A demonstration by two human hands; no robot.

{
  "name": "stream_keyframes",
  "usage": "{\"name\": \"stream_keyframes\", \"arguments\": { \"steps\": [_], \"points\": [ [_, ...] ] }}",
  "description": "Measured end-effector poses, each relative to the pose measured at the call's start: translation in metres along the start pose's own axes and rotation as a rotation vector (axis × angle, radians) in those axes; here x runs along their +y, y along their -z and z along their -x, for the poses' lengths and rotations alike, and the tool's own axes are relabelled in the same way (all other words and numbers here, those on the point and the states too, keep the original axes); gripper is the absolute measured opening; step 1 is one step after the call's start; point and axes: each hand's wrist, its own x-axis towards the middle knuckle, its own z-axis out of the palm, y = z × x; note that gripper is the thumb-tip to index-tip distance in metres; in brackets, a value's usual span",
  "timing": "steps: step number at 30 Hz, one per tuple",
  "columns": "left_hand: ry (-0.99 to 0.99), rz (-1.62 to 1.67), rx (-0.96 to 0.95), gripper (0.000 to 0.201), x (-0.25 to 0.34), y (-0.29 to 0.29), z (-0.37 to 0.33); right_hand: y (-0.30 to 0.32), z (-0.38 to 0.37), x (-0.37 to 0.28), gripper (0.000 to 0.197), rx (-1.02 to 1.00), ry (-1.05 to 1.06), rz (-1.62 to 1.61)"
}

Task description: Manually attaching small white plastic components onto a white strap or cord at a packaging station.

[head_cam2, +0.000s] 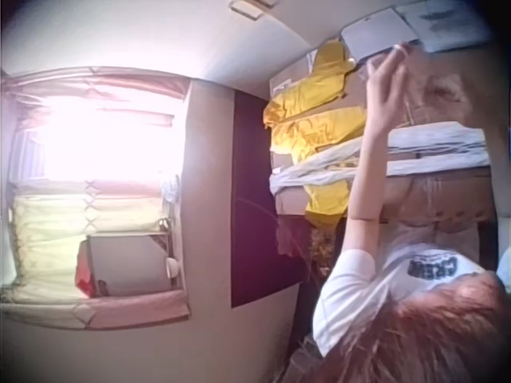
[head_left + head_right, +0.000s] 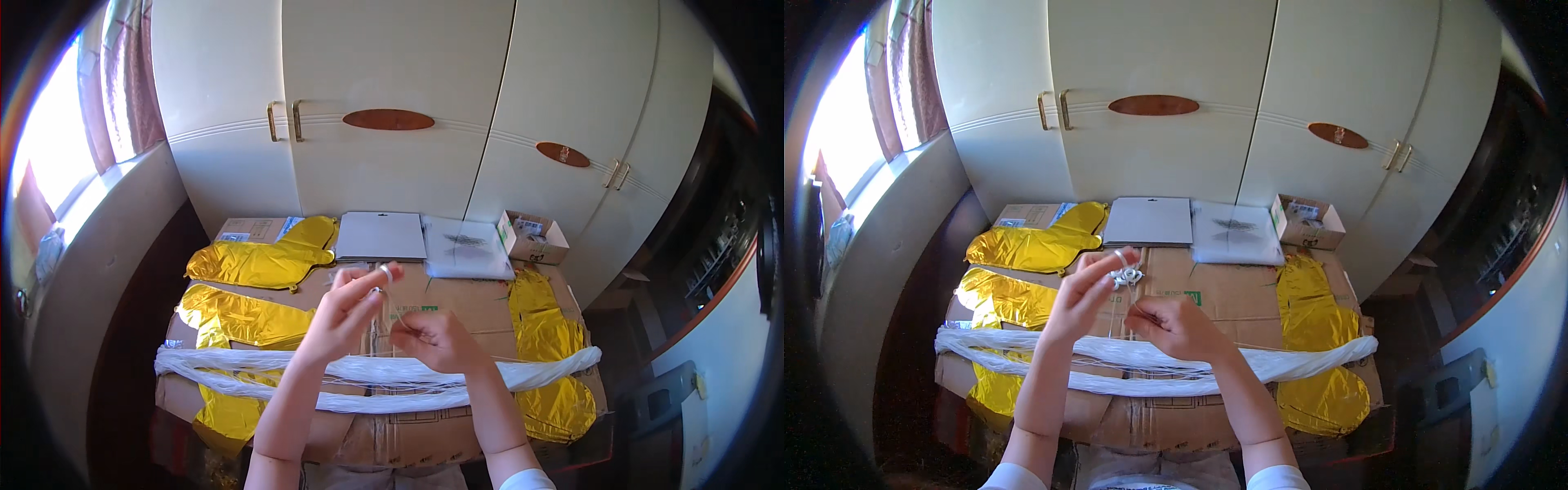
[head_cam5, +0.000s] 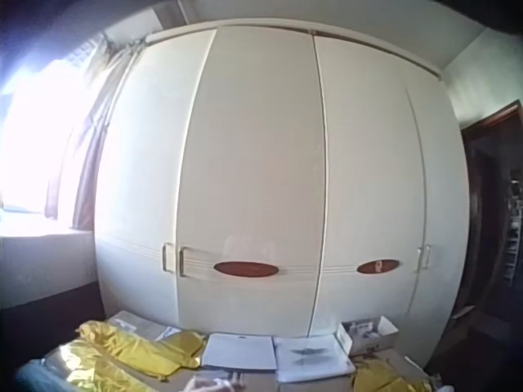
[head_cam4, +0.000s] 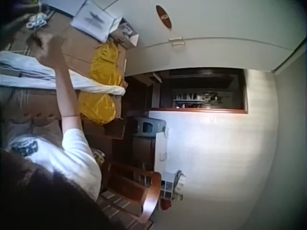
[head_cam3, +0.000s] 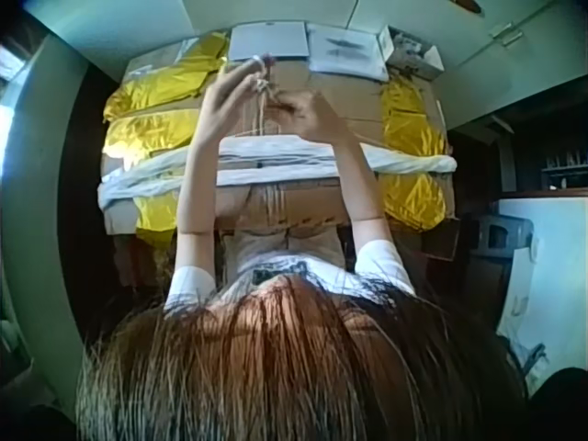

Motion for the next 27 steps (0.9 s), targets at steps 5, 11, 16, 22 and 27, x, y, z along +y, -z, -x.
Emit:
{"name": "stream_keyframes", "arguments": {
  "steps": [5, 11, 16, 22, 27],
  "points": [
    [0.149, 0.382, -0.471, 0.028, -0.012, 0.027, 0.005, 0.009, 0.000, 0.000, 0.012, 0.202, 0.034, -0.046],
    [-0.153, -0.265, 0.017, 0.015, -0.015, 0.005, 0.003, 0.003, 0.001, -0.005, 0.009, 0.022, 0.091, 0.066],
    [0.063, 0.319, -0.407, 0.017, -0.012, 0.019, 0.005, 0.004, -0.002, 0.000, 0.009, 0.212, 0.085, 0.036],
    [-0.189, -0.493, -0.129, 0.013, 0.002, 0.006, 0.003, 0.003, 0.002, -0.016, 0.010, 0.092, 0.127, 0.089],
    [0.094, 0.510, -0.506, 0.016, -0.005, 0.021, 0.009, -0.002, 0.001, -0.009, 0.011, 0.296, -0.017, 0.096]
  ]
}}
